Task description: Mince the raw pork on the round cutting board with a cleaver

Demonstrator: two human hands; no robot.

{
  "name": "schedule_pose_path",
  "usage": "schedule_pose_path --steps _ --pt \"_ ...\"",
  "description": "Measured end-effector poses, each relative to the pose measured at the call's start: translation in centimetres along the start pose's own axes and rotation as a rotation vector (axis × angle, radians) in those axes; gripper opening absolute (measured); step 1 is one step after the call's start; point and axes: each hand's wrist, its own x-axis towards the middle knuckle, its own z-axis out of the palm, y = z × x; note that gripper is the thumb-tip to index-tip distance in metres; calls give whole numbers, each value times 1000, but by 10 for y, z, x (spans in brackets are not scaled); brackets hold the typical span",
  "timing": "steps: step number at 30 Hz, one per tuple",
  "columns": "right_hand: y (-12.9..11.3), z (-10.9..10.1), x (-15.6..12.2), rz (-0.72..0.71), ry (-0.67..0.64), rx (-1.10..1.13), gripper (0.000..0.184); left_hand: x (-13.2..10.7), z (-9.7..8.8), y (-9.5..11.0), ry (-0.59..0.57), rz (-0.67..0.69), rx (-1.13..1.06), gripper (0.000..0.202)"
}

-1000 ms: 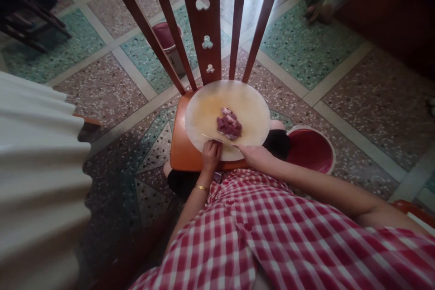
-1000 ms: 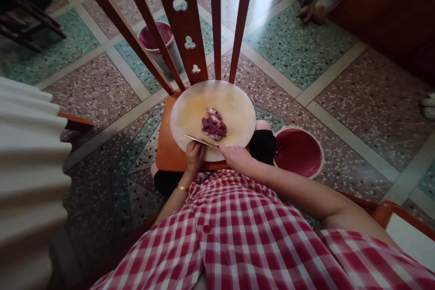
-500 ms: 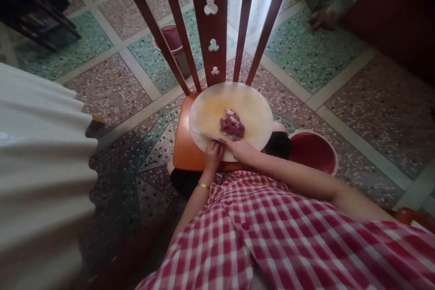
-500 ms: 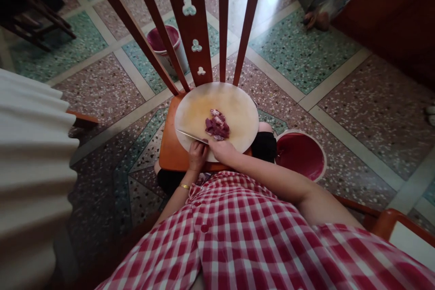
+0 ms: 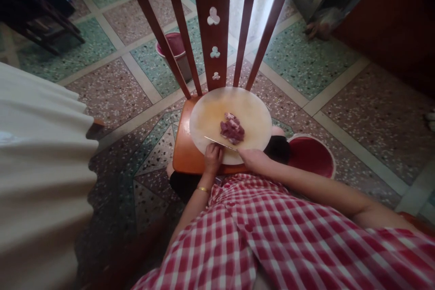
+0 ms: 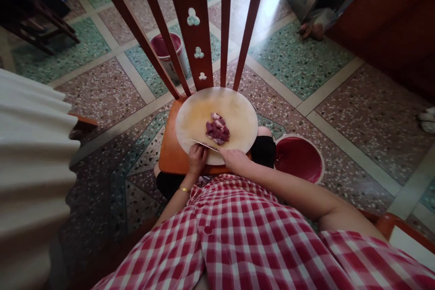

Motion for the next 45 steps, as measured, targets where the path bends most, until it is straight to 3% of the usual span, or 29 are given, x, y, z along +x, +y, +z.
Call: schedule_pose_path --steps 8,13,17,24,33,40,45 --pt "-24 -9 54 -112 92 42 37 1 0 1 -25 -8 26 16" --pt "0 3 27 -23 17 33 34 3 -3 4 -24 -32 -2 16" --pt "15 5 6 32 57 10 25 3 -6 5 12 -13 -7 15" --pt "0 3 2 -4 10 -9 27 -4 -3 2 27 -5 17 15" --pt "-26 -5 51 -131 91 -32 31 -5 2 -2 16 22 76 16" --pt "9 6 12 -1 43 -8 25 -3 -4 2 44 -2 -17 14" --pt "3 4 3 -55 69 -20 27 -8 -2 -1 61 -36 -2 16"
